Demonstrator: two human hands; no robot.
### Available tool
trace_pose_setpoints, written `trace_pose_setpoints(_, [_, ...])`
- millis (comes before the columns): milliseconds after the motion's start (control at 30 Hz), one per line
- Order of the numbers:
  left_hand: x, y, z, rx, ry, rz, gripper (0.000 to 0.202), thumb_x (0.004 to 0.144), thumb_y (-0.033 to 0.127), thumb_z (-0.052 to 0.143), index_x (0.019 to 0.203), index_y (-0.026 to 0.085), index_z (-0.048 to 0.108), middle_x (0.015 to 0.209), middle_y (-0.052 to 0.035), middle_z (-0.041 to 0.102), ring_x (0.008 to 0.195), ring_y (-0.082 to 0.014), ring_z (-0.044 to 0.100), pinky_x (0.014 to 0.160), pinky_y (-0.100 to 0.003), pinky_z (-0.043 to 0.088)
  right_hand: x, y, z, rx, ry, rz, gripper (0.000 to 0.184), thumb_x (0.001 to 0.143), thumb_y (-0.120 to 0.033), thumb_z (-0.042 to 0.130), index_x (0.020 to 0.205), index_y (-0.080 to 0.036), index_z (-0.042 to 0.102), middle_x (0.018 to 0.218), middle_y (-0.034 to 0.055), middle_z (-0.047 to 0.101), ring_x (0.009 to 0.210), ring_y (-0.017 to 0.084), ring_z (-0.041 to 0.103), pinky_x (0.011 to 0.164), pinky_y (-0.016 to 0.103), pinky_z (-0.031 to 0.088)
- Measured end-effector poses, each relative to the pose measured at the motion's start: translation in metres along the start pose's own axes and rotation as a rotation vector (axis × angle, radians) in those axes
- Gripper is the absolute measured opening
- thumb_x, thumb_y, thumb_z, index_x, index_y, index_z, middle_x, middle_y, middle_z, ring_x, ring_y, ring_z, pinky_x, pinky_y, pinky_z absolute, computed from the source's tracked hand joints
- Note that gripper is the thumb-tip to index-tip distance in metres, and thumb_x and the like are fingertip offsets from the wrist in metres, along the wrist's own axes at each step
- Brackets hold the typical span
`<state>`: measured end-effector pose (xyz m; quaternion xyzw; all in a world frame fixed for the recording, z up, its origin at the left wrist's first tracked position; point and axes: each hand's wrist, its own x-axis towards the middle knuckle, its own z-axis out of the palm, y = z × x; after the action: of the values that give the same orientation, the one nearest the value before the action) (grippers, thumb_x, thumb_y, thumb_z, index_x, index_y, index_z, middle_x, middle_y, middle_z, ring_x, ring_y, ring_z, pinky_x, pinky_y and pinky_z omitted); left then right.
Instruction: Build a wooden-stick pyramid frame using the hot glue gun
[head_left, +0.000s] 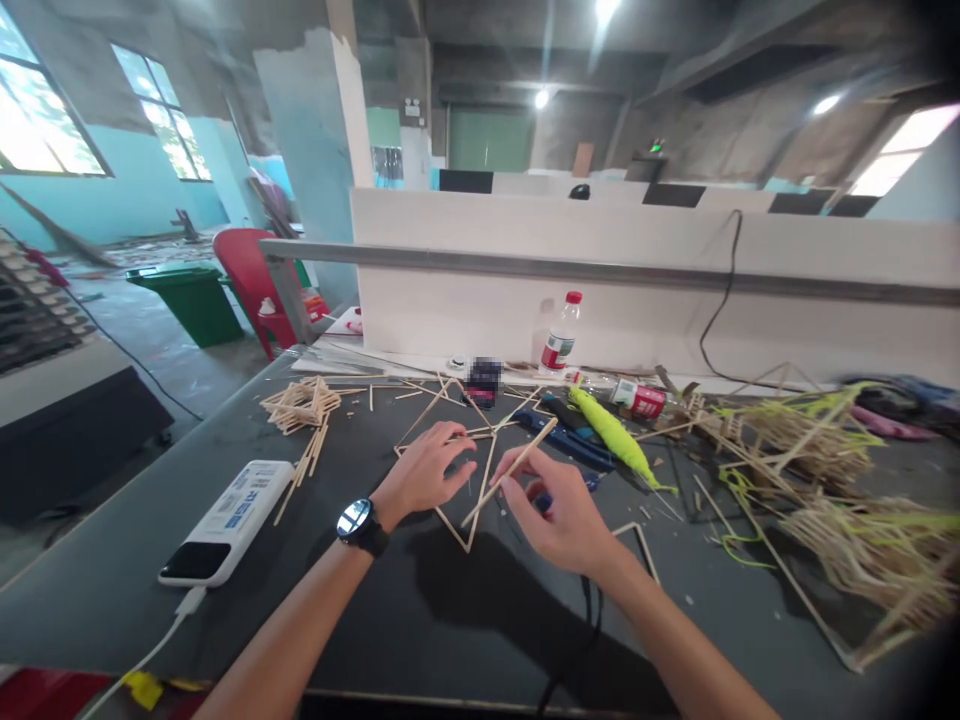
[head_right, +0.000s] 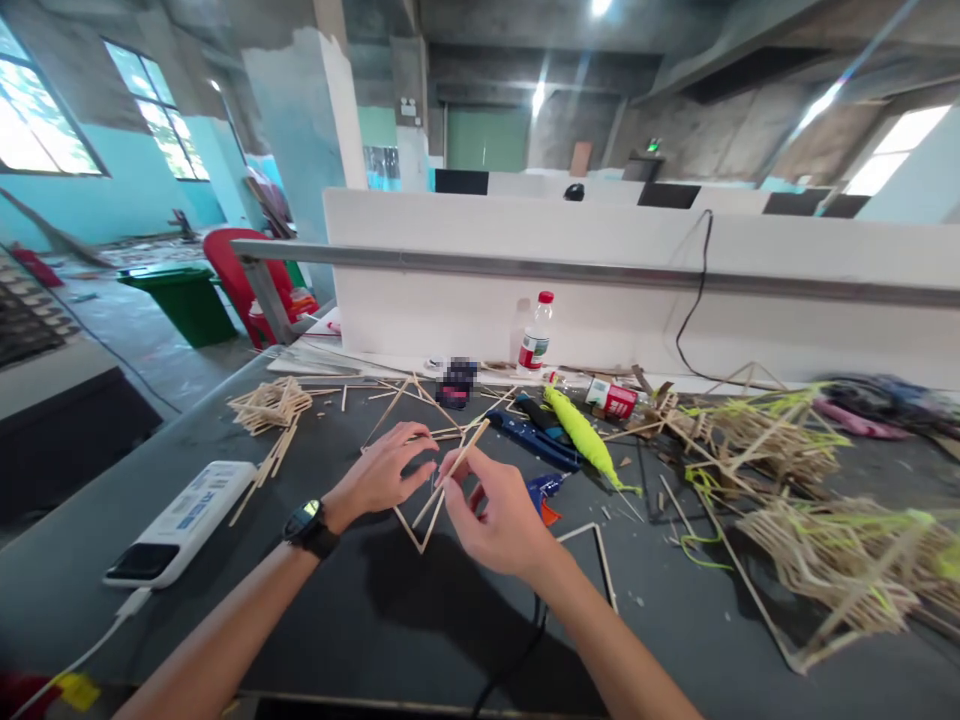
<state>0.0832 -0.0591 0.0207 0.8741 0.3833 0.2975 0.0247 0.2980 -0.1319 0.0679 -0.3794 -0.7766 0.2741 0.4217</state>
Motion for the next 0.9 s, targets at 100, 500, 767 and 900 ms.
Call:
trace_pose_setpoints(100, [0.005, -0.002, 0.010, -0.018, -0.112, 0.001, 0.036, 0.095, 0.039, 0.055, 0.128, 0.027, 0.062, 0.141, -0.0093, 0.051, 0.133, -0.0270, 0.046, 0.112, -0.045, 0.040, -0.007, 0.010, 0.003, 0.011, 0.001, 0.025, 0.008, 0.095, -0.024, 0.052, 0.100, -0.021, 0.057, 0.083, 0.0014, 0.064, 0.065, 0.012, 0.058, 0.056, 0.021, 0.049])
trace_pose_setpoints(500, [-0.003, -0.011, 0.036, -0.066, -0.225, -0.019, 0.047, 0.093, 0.042, 0.057, 0.139, 0.032, 0.054, 0.154, -0.0075, 0.038, 0.140, -0.0329, 0.037, 0.119, -0.058, 0.026, -0.014, 0.018, 0.020, -0.001, -0.036, 0.035, 0.014, 0.096, -0.022, 0.052, 0.109, -0.023, 0.057, 0.083, 0.0002, 0.066, 0.067, 0.011, 0.064, 0.064, 0.020, 0.054])
trace_pose_setpoints(767, [-0.004, -0.013, 0.037, -0.070, -0.226, -0.030, 0.052, 0.090, 0.045, 0.060, 0.139, 0.031, 0.053, 0.154, -0.0077, 0.038, 0.141, -0.0328, 0.036, 0.120, -0.058, 0.023, -0.014, 0.021, 0.022, -0.065, -0.029, 0.029, 0.014, 0.096, -0.022, 0.051, 0.108, -0.023, 0.057, 0.083, 0.0014, 0.066, 0.067, 0.012, 0.063, 0.063, 0.020, 0.053])
trace_pose_setpoints(900, [-0.004, -0.014, 0.038, -0.071, -0.225, -0.033, 0.052, 0.089, 0.044, 0.060, 0.139, 0.030, 0.053, 0.154, -0.0085, 0.038, 0.141, -0.0336, 0.036, 0.120, -0.059, 0.022, -0.015, 0.022, 0.024, -0.064, -0.043, 0.018, 0.015, 0.096, -0.022, 0.051, 0.109, -0.024, 0.057, 0.083, 0.0004, 0.065, 0.064, 0.011, 0.061, 0.062, 0.020, 0.053])
